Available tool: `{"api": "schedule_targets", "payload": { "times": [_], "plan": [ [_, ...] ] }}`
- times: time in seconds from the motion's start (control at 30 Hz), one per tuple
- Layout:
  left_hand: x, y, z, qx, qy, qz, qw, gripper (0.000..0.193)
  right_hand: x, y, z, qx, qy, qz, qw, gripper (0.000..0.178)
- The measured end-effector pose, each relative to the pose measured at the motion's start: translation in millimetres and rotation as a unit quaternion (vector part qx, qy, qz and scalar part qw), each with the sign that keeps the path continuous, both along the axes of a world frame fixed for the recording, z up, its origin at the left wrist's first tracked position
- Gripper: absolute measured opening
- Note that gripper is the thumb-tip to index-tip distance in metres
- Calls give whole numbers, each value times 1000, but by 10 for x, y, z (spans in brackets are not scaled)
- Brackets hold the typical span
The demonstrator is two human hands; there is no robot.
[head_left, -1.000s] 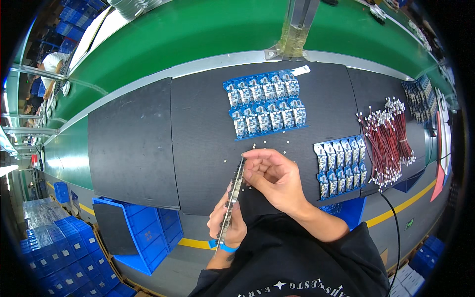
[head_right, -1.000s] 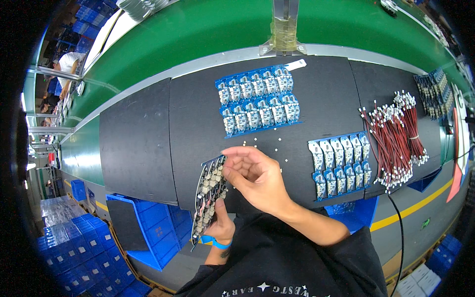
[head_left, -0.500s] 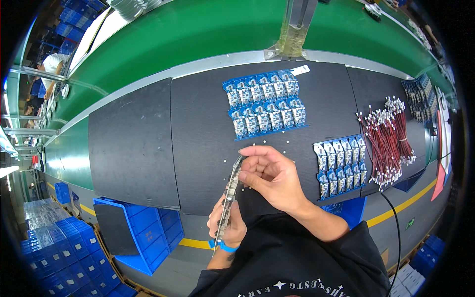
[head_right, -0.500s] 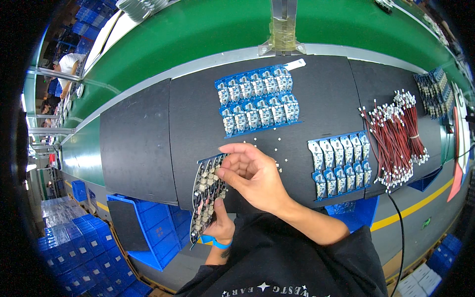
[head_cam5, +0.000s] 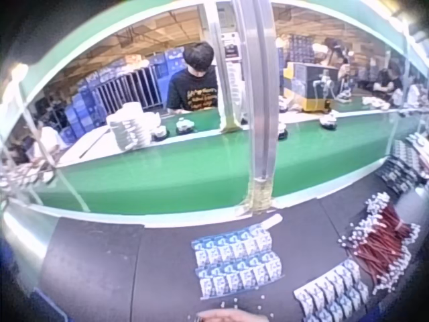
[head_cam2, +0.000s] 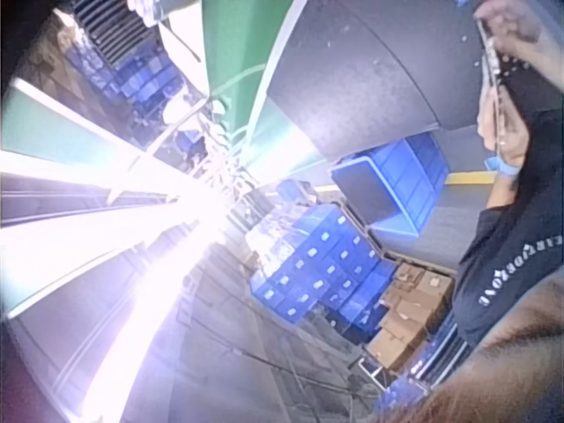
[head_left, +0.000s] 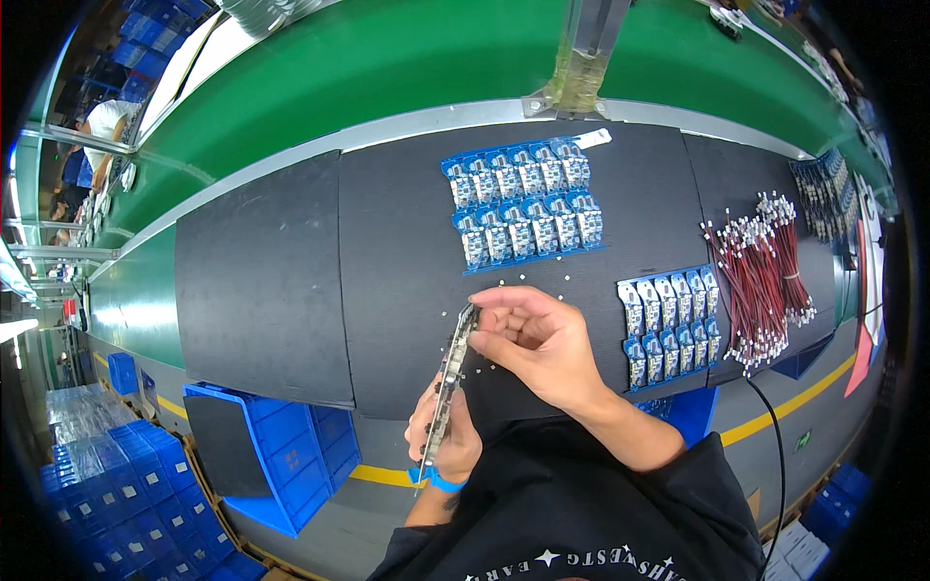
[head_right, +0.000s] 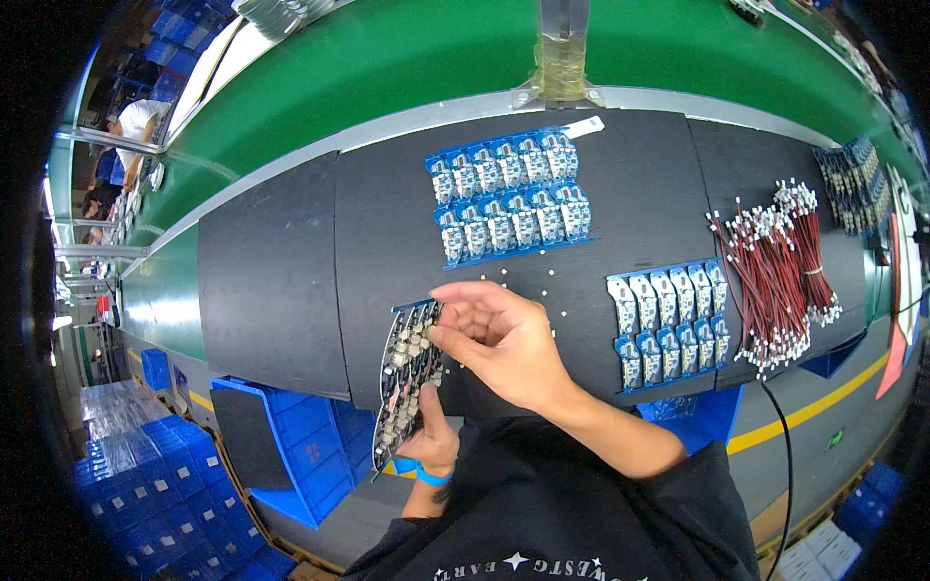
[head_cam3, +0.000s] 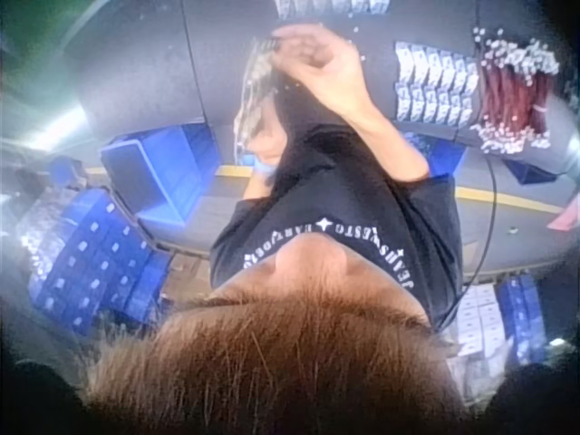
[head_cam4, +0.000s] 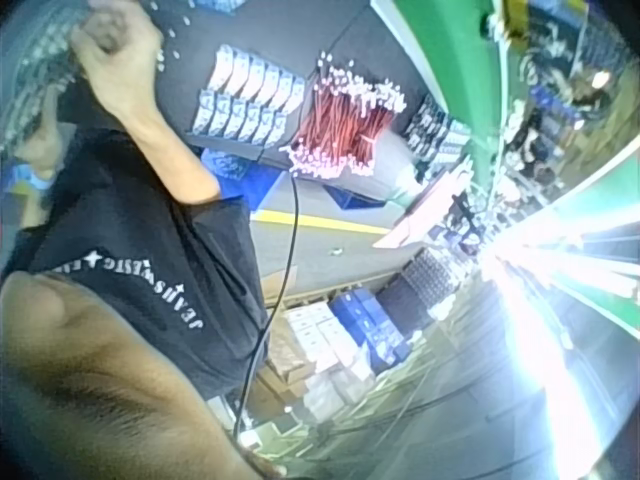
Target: The person assembles electronic components and wiring harnesses onto LED circuit boards by hand.
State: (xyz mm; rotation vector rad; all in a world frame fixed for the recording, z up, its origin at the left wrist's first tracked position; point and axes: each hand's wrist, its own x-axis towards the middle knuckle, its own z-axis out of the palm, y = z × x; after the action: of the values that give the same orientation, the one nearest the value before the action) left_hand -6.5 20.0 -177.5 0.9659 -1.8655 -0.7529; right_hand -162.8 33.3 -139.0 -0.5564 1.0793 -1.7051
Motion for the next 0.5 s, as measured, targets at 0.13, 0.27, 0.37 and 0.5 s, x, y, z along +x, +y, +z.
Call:
{"api": "schedule_targets", "payload": {
  "times": [0.13,0.27,0.37,0.5],
  "plan": [
    [-60,-34,106,0,-14,-21,1000,23,41,-12,112,-11,-34,-29,999,35],
    [-57,-15,85,25,-7,-27,999,20,49,-1,130,-16,-40,-22,999,34],
    [-36,32,-30,40,78,-4,996,22,63,8,103,-28,-34,-22,999,35],
    [-50,43,-21,51,63,-5,997,23,68,-23,96,-32,-36,-43,998,36]
  ]
}}
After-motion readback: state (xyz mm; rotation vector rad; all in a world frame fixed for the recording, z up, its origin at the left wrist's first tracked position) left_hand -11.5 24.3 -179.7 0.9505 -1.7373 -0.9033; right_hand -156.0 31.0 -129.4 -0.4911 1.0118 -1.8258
